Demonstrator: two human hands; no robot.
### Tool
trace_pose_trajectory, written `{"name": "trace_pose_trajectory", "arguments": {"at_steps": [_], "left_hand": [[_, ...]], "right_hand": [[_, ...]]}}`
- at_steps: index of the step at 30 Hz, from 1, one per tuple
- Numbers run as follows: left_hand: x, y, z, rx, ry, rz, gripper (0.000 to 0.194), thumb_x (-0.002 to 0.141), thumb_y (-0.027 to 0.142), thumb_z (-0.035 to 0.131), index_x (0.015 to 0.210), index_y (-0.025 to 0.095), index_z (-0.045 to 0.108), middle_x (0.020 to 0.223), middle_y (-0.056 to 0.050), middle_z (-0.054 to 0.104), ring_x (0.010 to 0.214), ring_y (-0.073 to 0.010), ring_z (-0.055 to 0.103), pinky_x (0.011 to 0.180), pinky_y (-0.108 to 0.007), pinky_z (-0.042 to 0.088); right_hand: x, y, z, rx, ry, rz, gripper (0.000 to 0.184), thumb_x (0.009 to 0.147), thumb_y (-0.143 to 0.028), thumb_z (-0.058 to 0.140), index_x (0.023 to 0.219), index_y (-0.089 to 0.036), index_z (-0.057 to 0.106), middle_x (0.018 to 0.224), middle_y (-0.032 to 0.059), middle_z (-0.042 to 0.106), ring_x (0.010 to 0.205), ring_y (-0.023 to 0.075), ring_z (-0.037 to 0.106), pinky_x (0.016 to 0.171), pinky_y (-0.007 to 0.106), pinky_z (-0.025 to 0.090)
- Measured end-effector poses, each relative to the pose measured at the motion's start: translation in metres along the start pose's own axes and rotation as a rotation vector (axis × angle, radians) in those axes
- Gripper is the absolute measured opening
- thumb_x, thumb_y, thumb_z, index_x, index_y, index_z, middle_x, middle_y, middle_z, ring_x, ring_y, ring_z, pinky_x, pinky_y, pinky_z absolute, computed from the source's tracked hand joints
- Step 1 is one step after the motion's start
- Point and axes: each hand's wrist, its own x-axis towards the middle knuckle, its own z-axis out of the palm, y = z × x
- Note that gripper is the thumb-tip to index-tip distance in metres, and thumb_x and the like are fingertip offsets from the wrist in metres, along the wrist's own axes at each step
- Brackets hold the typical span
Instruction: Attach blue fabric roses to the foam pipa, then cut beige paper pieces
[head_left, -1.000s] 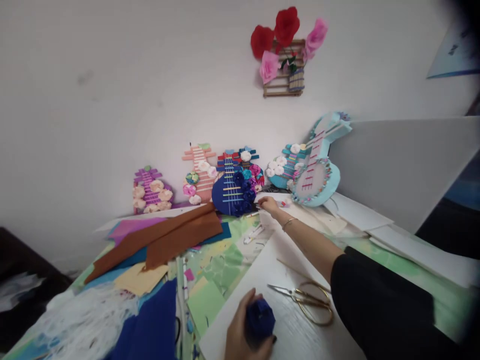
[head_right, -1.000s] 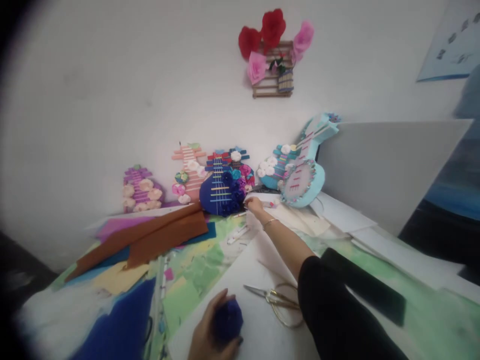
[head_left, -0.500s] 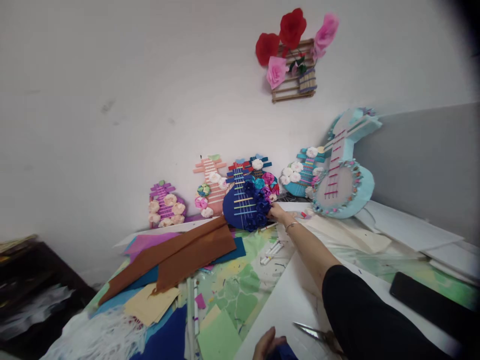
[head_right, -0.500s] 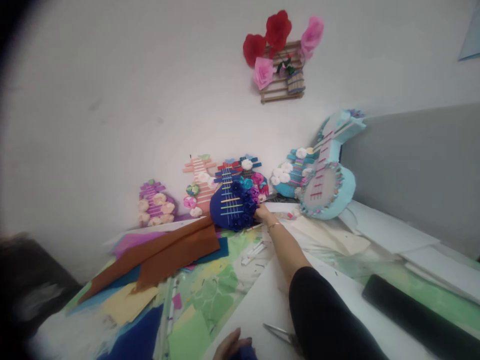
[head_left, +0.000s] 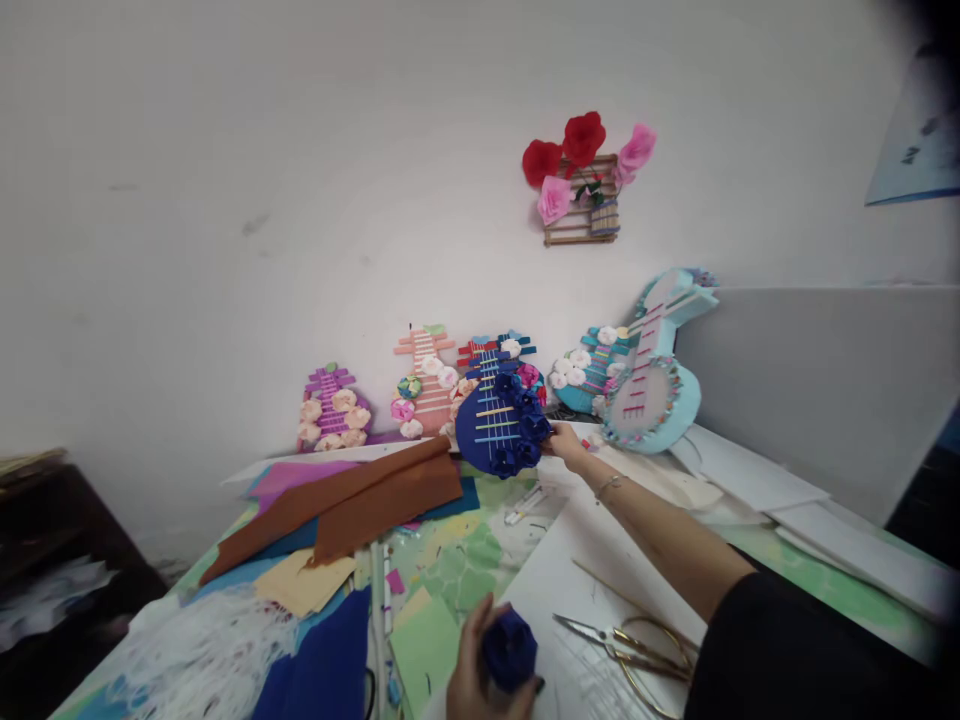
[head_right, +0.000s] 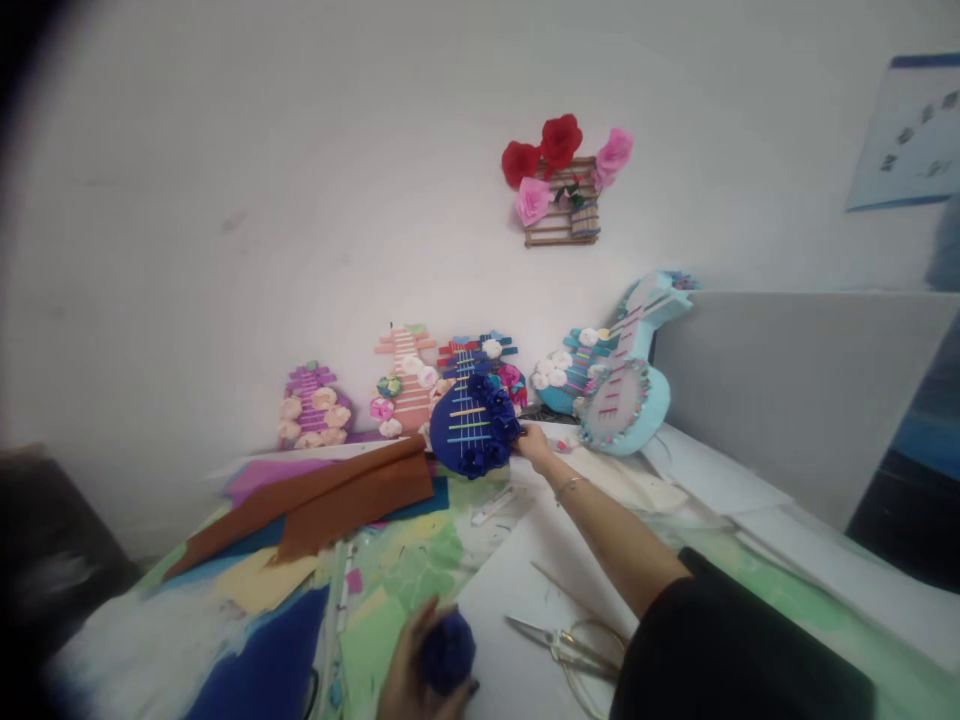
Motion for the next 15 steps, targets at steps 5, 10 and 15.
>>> {"name": "trace_pose_trajectory", "arguments": {"at_steps": [5, 10, 15], "left_hand": [[0.023, 0.035, -0.019, 0.257, -0.01, 0.175, 0.061, 0.073, 0.027, 0.069, 0.127, 0.02, 0.043, 0.125, -0.013, 0.058, 0.118, -0.0257, 0.054, 0.103, -0.046, 0.04], [0.032, 0.058, -0.02, 0.403, -0.008, 0.421, 0.06, 0.074, 0.025, 0.069, 0.127, 0.02, 0.043, 0.119, -0.012, 0.061, 0.112, -0.025, 0.057, 0.097, -0.044, 0.045], [0.017, 0.051, -0.018, 0.495, -0.029, 0.516, 0.06, 0.075, 0.022, 0.069, 0.129, 0.021, 0.042, 0.117, -0.011, 0.062, 0.108, -0.0243, 0.06, 0.093, -0.042, 0.048]], "right_hand": [[-0.079, 0.0, -0.029, -0.005, 0.008, 0.015, 0.026, 0.091, -0.031, 0.055, 0.109, -0.013, 0.058, 0.104, 0.0064, 0.061, 0.085, 0.0157, 0.061, 0.073, 0.034, 0.053], [-0.161, 0.006, -0.033, 0.062, 0.028, -0.001, 0.007, 0.073, -0.014, 0.065, 0.08, -0.012, 0.062, 0.069, -0.0005, 0.064, 0.061, 0.0116, 0.061, 0.064, 0.029, 0.053], [-0.207, 0.017, -0.027, 0.162, 0.065, -0.022, 0.025, 0.049, -0.007, 0.06, 0.073, -0.014, 0.064, 0.063, -0.0018, 0.066, 0.06, 0.0151, 0.063, 0.065, 0.031, 0.053]]}}
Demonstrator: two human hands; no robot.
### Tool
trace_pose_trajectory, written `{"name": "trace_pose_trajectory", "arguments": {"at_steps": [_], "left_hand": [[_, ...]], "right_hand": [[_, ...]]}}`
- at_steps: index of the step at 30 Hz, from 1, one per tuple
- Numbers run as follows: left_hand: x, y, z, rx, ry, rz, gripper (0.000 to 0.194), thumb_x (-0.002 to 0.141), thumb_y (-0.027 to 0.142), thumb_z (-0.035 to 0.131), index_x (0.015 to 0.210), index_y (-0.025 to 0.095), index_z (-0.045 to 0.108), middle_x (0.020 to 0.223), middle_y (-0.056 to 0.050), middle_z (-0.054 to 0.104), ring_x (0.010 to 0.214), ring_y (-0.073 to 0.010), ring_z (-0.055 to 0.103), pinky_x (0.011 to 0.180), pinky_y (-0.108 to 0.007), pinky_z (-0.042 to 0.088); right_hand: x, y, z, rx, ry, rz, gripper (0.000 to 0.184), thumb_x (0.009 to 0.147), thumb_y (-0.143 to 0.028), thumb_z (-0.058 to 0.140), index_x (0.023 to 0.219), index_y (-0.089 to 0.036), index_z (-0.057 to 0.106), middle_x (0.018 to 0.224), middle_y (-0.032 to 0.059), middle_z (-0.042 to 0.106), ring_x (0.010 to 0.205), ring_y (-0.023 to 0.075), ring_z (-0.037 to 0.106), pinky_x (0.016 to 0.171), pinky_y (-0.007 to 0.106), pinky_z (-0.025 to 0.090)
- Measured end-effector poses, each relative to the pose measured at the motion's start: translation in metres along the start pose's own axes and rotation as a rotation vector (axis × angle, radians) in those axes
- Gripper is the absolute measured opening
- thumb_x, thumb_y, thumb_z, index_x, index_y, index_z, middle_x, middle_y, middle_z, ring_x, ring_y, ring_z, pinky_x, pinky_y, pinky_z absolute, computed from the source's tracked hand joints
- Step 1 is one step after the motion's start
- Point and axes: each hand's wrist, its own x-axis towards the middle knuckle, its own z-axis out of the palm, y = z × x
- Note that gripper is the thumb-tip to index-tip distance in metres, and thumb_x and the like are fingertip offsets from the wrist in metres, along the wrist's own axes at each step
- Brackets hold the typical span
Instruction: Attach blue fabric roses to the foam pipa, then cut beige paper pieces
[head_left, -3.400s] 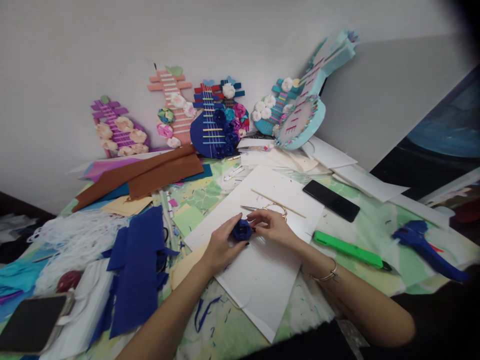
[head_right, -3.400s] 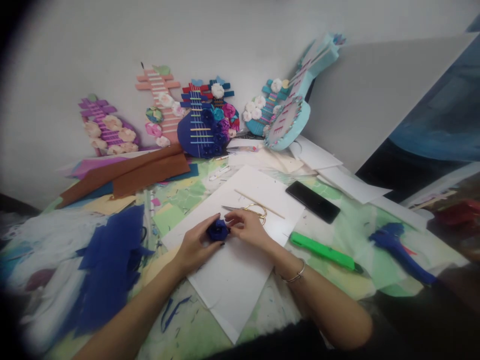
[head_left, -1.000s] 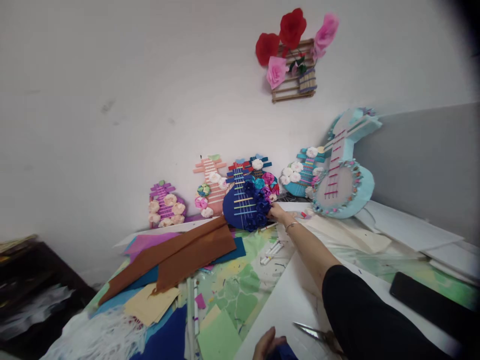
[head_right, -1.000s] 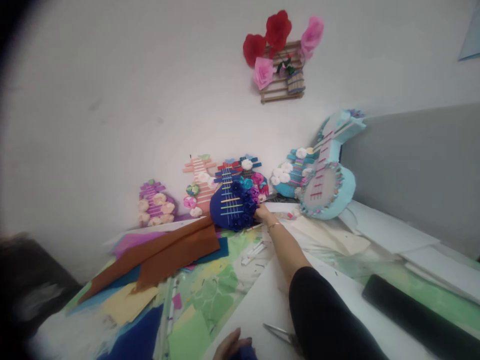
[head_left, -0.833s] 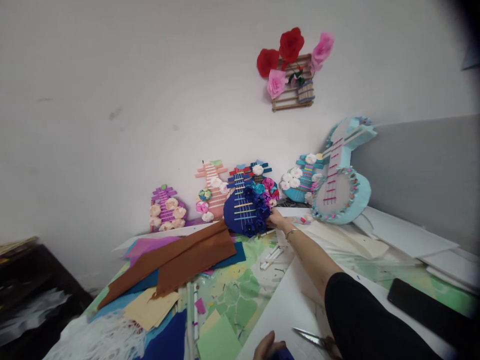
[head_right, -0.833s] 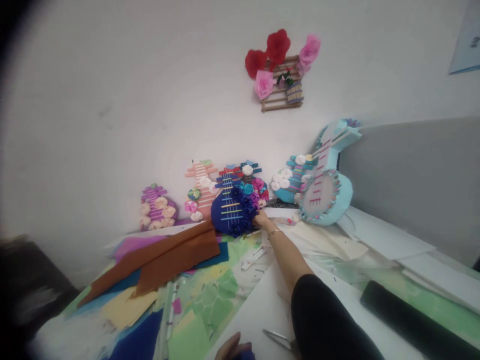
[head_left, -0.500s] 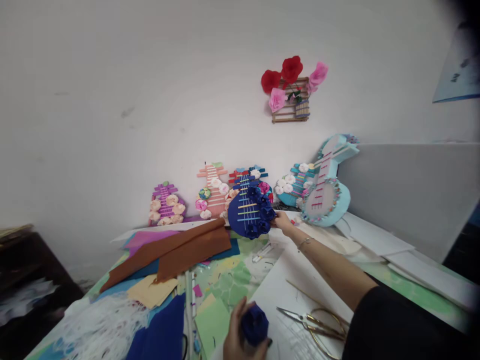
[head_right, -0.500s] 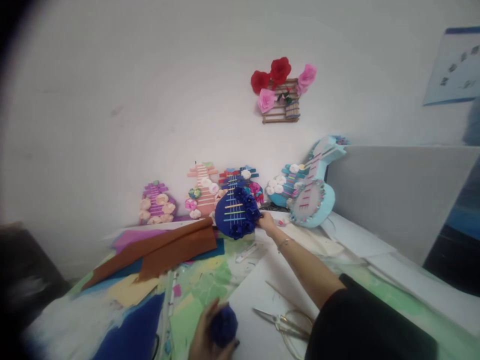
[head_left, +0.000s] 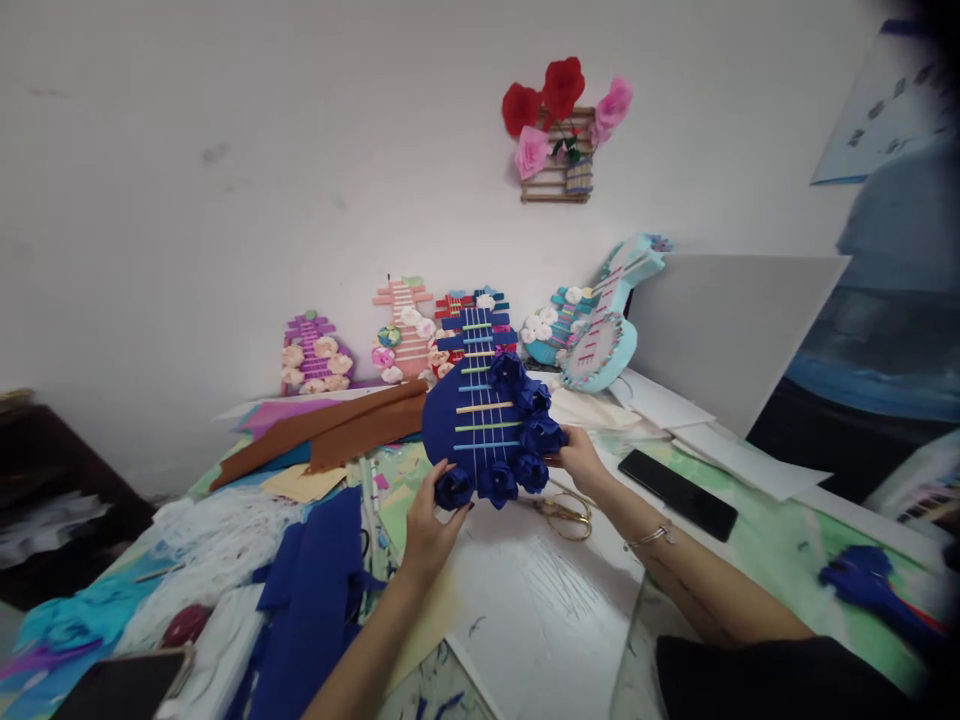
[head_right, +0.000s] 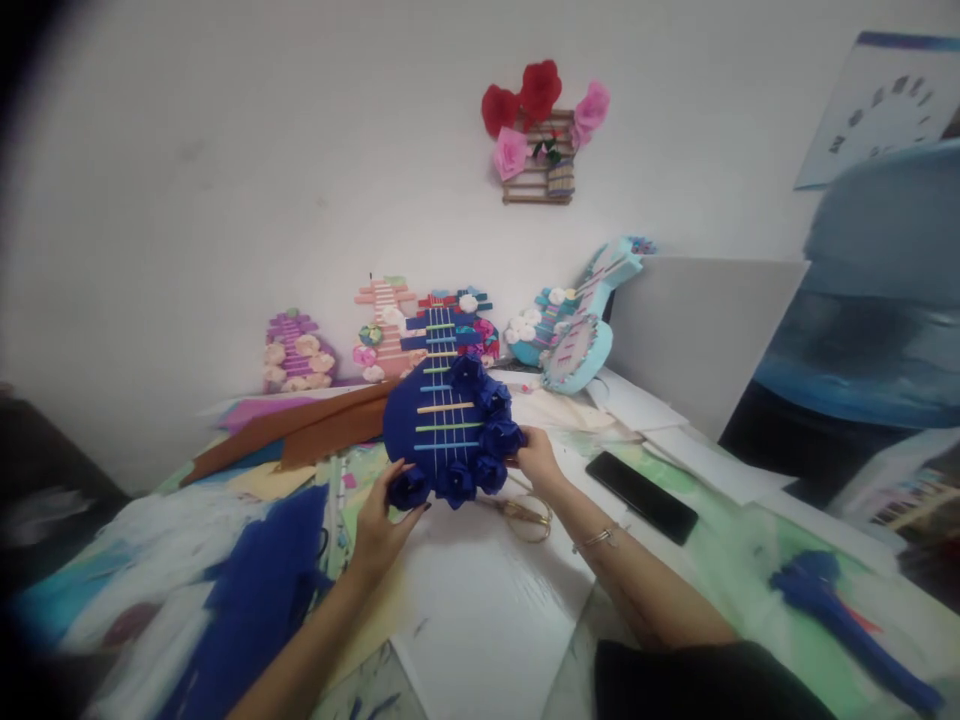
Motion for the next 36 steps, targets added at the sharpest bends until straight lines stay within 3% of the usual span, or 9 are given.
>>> {"name": "trace_pose_trajectory", "arguments": {"at_steps": [11, 26, 36], "left_hand": [[-0.011, 0.003, -0.001, 0.018, -0.122, 0.087, 0.05, 0.078, 0.019, 0.066, 0.123, 0.021, 0.047, 0.117, -0.01, 0.06, 0.11, -0.0236, 0.057, 0.094, -0.042, 0.046], [-0.01, 0.006, -0.004, 0.034, -0.193, 0.158, 0.038, 0.077, 0.018, 0.062, 0.114, 0.02, 0.054, 0.112, -0.01, 0.061, 0.109, -0.0251, 0.055, 0.095, -0.047, 0.045], [-0.008, 0.011, -0.011, 0.045, -0.249, 0.117, 0.038, 0.076, 0.023, 0.065, 0.113, 0.019, 0.055, 0.111, -0.011, 0.062, 0.107, -0.026, 0.056, 0.093, -0.046, 0.046]], "right_hand": [[-0.035, 0.016, -0.005, 0.082, 0.0, 0.019, 0.021, 0.046, -0.014, 0.064, 0.067, -0.014, 0.063, 0.061, -0.0014, 0.065, 0.058, 0.0163, 0.062, 0.063, 0.032, 0.053], [-0.036, 0.024, -0.01, 0.053, 0.016, 0.046, 0.023, 0.046, -0.015, 0.064, 0.069, -0.015, 0.064, 0.064, 0.0001, 0.065, 0.062, 0.0172, 0.061, 0.064, 0.032, 0.053], [-0.04, 0.021, -0.01, 0.047, -0.009, 0.081, 0.019, 0.046, -0.017, 0.062, 0.065, -0.016, 0.058, 0.058, -0.003, 0.059, 0.056, 0.0136, 0.057, 0.061, 0.029, 0.05]]}}
